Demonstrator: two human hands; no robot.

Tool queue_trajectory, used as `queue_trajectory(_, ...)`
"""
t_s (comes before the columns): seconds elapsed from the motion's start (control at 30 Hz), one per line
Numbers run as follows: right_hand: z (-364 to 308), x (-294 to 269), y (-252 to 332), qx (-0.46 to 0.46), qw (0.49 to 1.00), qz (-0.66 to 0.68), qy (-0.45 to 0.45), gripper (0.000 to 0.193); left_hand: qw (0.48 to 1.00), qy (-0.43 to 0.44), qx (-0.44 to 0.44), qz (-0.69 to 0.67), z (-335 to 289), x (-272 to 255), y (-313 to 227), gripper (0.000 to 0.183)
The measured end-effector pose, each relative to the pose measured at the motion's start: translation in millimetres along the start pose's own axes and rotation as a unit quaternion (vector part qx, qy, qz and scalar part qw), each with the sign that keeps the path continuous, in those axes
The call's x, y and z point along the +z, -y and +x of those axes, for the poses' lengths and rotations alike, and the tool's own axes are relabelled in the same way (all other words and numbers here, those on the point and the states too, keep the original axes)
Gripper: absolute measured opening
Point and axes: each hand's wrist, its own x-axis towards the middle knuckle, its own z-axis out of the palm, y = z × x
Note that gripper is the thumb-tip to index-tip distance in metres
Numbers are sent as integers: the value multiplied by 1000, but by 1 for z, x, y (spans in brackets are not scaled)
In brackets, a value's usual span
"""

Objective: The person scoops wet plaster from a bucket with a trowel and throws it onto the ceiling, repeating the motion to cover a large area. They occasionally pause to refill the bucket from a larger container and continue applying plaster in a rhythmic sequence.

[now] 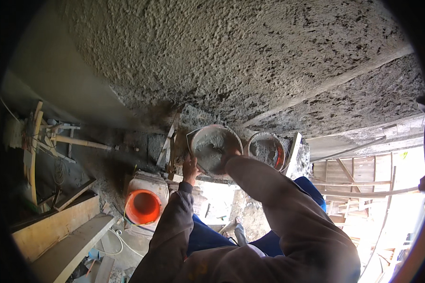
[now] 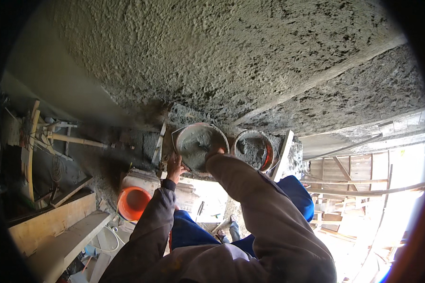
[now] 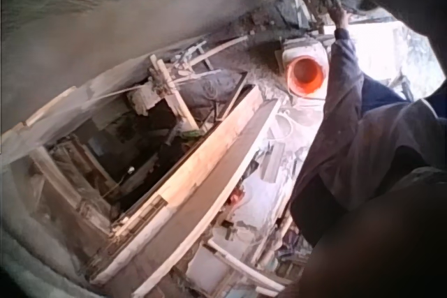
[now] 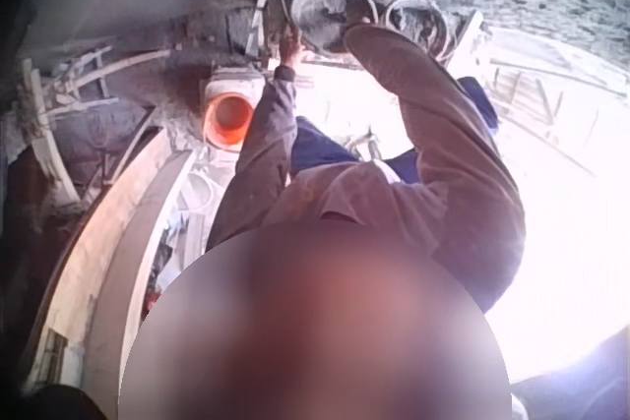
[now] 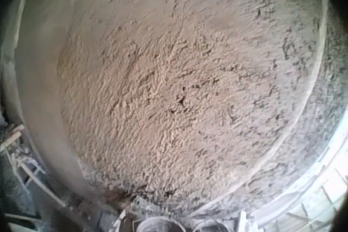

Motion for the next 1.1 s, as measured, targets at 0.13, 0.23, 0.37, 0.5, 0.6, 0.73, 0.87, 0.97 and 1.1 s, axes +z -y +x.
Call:
queue_trajectory(0.13, 8, 8, -2, 20, 996, 78, -36, 46, 1000, -11, -25, 12, 2, 0, 3, 52)
queue_trajectory(0.23, 11, 12, -9, 1, 998, 59, -31, 46, 1000, 1, -26, 16, 1, -1, 2, 52)
queue_trajectory(0.37, 14, 9, -19, 4, 997, 63, -33, 46, 999, 15, 0, 40, 1, -1, 1, 56)
queue_trajectory(0.5, 12, 3, -25, 7, 996, 80, -28, 47, 998, 4, 3, 57, 0, -2, 1, 58)
queue_trajectory(0.6, 4, -2, -22, 8, 997, 74, -37, 47, 999, -4, -22, 42, 0, -1, -1, 62)
queue_trajectory(0.73, -11, -8, -9, -64, 996, -48, -29, 42, 999, 5, -25, 46, 0, -1, -1, 63)
queue_trajectory(0.87, -22, -17, -3, 82, 993, 79, -40, 36, 998, -27, -43, 41, 0, 0, 0, 58)
queue_trajectory(0.97, -18, -20, -7, 25, 998, 39, -29, 36, 999, -17, -25, 43, -1, 0, -1, 54)
queue_trajectory(1.1, 0, -9, -16, 6, 997, 64, -35, 36, 999, -3, -31, 32, -6, 2, -8, 51)
